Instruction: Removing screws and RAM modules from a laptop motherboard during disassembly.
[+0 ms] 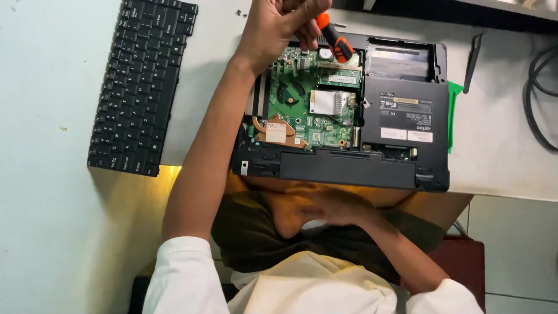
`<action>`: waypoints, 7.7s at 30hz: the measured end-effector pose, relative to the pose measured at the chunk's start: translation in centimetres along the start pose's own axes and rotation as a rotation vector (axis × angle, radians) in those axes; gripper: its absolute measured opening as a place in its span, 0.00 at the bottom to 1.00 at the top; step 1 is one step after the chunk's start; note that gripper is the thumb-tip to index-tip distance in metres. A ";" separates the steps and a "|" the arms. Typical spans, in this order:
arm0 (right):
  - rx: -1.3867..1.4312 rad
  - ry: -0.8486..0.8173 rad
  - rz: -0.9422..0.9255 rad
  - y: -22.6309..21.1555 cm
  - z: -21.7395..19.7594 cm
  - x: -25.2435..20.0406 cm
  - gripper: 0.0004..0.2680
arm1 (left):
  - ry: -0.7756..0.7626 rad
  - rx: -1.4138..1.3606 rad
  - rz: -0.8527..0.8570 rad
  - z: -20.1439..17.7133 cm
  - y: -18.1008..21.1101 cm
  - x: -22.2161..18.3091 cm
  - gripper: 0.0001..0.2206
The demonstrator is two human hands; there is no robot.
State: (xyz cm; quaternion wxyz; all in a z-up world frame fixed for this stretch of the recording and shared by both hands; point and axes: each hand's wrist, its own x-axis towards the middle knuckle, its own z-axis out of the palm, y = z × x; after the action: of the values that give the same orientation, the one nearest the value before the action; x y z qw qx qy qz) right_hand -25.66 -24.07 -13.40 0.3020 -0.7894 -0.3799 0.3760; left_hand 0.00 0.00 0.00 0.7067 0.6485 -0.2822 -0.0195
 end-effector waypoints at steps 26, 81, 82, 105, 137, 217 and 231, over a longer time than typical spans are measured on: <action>-0.227 1.036 -0.132 2.6 -26.4 -6.1 0.12 | 0.302 0.613 0.651 3.5 13.0 -14.0 0.07; -0.520 0.950 -0.169 5.1 -26.0 -5.6 0.11 | -0.752 1.208 -0.849 16.6 -10.3 -32.1 0.38; -0.522 0.952 -0.176 5.1 -26.2 -5.6 0.11 | -0.745 1.213 -0.850 17.0 -13.1 -33.9 0.38; -0.535 0.930 -0.151 5.1 -25.9 -5.8 0.12 | -0.599 0.967 -0.311 16.7 -12.5 -38.4 0.47; -0.592 0.916 -0.186 5.7 -26.0 -5.7 0.12 | -0.752 -0.052 -0.266 14.7 9.4 -23.8 0.15; 0.225 0.850 -0.154 1.4 -26.3 -6.1 0.07 | -0.286 0.856 0.162 0.5 0.4 -3.9 0.09; 0.021 1.097 -0.294 1.7 -26.7 -3.0 0.05 | -0.258 0.865 0.248 0.5 0.2 -4.1 0.07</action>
State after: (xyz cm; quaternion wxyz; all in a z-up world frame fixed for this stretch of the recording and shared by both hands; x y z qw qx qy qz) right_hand -4.29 -32.58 0.68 0.5120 -0.8049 -0.2696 -0.1314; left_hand -3.71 1.19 -1.34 0.3277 0.8372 -0.4254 0.1040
